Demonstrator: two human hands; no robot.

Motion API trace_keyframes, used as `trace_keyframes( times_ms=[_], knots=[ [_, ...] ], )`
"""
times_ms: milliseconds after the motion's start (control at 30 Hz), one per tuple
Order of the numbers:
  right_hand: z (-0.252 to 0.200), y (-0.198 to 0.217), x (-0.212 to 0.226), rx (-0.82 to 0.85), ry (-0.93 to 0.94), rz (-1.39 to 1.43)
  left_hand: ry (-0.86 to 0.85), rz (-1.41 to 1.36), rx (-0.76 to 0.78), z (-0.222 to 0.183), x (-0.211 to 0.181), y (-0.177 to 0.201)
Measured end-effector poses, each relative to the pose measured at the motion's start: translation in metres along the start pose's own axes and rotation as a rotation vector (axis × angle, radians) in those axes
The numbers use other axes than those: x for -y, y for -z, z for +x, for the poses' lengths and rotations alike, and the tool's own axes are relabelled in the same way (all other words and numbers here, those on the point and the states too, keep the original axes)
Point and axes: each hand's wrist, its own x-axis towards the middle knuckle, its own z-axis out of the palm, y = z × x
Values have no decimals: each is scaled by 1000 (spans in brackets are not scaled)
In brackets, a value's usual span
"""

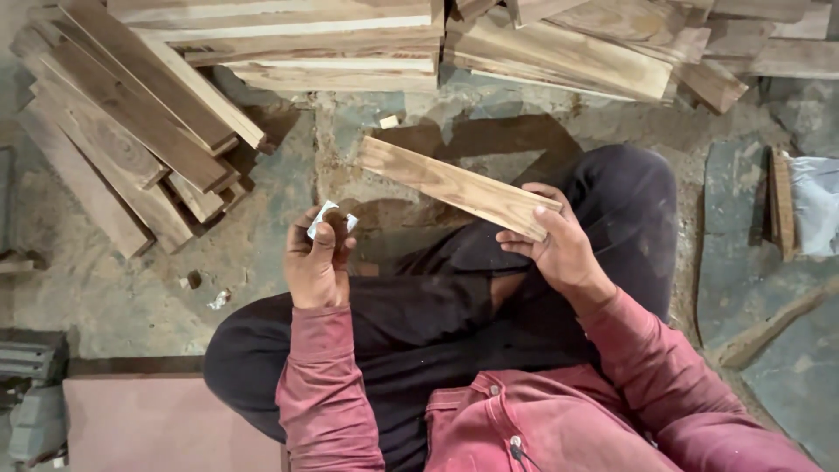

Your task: The person sits on the workshop floor and sands wooden strips one at a time, rubbing a sanding block along the faces and edges of each strip. Sanded strips are placed onto a growing pile of finished pieces beside them.

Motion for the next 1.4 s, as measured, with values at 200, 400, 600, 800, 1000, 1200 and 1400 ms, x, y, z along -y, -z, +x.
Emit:
trace_keyframes(
  times_ms=[200,400,600,800,1000,1200,1400],
  knots=[
    [-2,2,-3,40,5,26,18,-61,72,1,15,6],
    [3,3,0,59,-73,104,0,118,47,-5,18,-3],
    [7,8,-2,6,-91,135,49,350,157,-10,43,-46],
    [10,13,-2,1,-137,209,-600,1121,372,-16,47,-118],
    [14,18,0,-33,-201,240,-798,1277,544,-22,60,-142],
    [18,16,-4,-84,-199,284,-875,1389,644,-26,80,-134],
    [19,11,4,-121,-210,259,-916,1422,717,-20,60,-133]
  ],
)
